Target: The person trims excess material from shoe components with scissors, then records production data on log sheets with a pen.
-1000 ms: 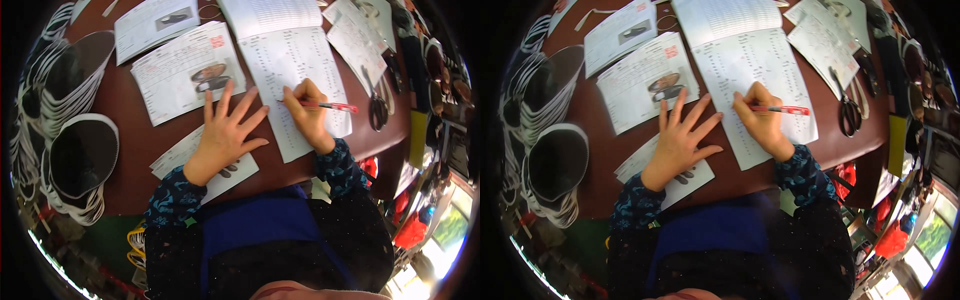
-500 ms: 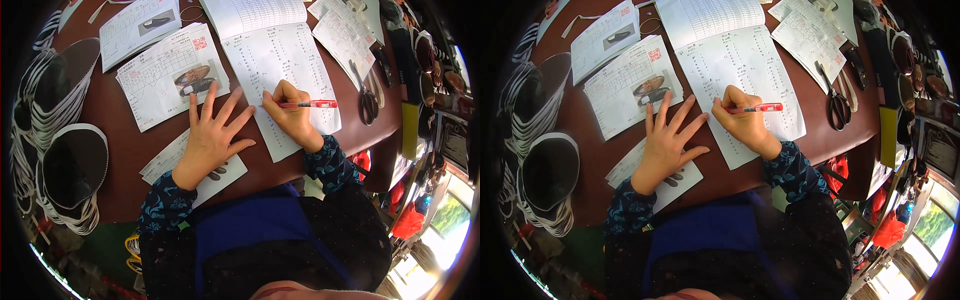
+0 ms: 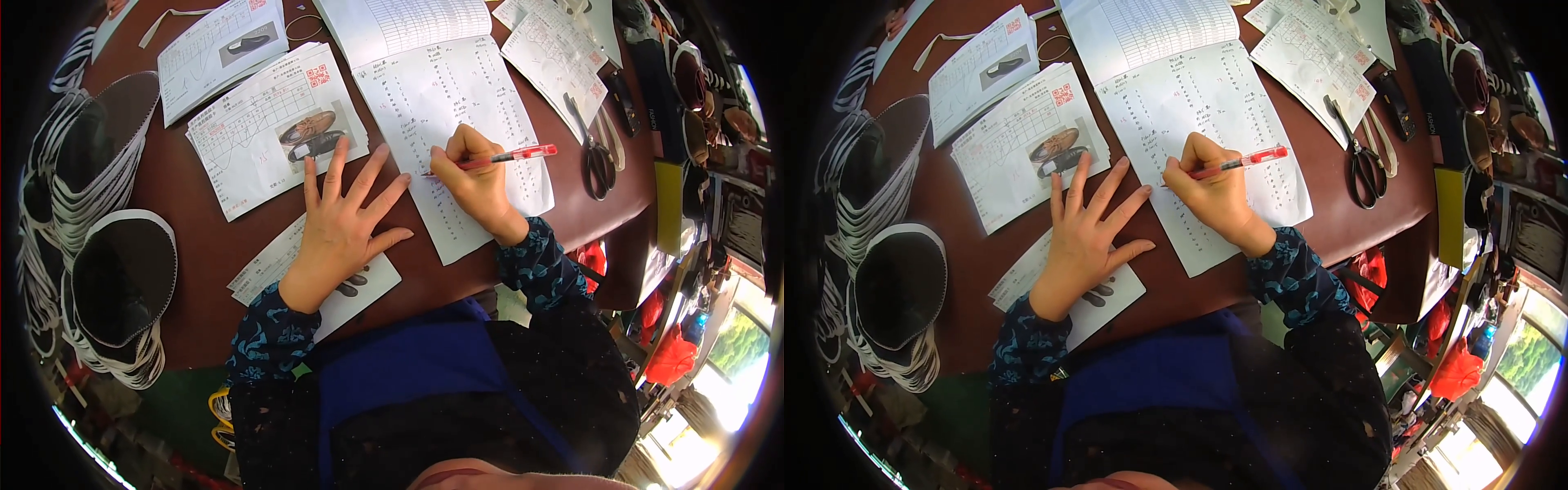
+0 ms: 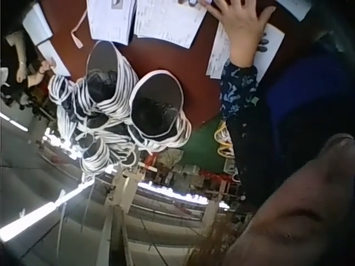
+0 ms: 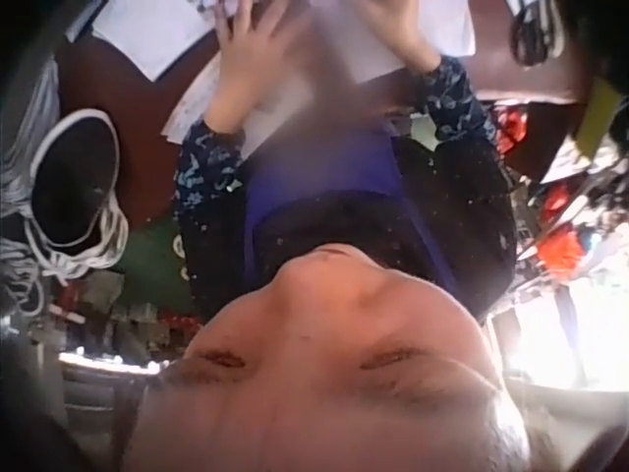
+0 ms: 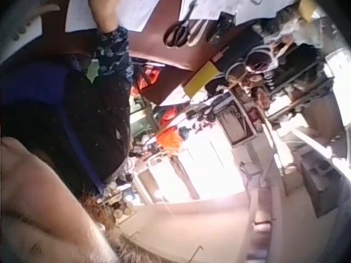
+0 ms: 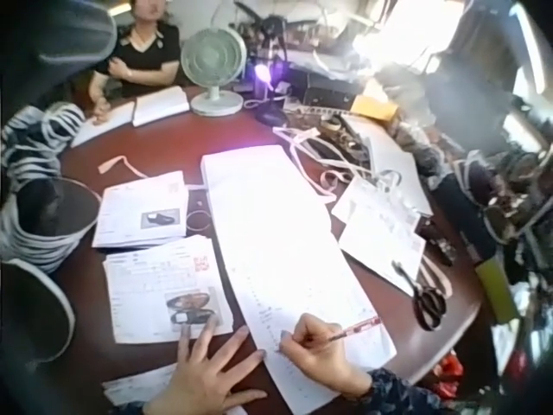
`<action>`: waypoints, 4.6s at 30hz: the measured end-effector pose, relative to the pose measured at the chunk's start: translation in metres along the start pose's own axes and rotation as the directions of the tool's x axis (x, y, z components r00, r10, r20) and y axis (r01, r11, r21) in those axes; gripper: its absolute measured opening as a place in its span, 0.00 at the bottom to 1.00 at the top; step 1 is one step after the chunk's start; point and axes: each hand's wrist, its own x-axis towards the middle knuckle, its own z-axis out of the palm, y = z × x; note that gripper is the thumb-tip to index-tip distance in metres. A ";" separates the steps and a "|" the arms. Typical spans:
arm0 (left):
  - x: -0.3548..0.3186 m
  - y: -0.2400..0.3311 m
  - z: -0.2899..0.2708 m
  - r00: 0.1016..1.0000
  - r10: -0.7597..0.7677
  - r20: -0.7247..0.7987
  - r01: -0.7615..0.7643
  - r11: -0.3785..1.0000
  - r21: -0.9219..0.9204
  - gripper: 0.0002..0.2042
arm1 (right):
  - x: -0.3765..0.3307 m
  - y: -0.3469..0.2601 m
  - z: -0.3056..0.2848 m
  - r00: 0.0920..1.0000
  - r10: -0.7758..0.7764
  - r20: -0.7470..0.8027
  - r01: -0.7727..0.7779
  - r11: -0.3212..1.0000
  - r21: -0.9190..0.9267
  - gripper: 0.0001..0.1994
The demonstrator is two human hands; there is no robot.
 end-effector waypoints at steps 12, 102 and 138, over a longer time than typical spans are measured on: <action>-0.005 0.000 0.003 1.000 0.001 -0.020 -0.001 1.000 0.003 0.34 | -0.001 0.000 0.003 0.995 0.015 -0.103 0.001 0.987 0.159 0.16; -0.012 -0.045 -0.011 0.834 -0.044 -0.550 0.124 0.986 0.110 0.06 | -0.005 -0.013 -0.010 0.921 -0.331 -0.204 0.351 0.933 0.073 0.04; -0.012 -0.044 -0.010 0.838 -0.072 -0.542 0.133 0.988 0.074 0.08 | -0.009 -0.013 -0.015 0.945 -0.271 -0.186 0.299 0.944 0.143 0.05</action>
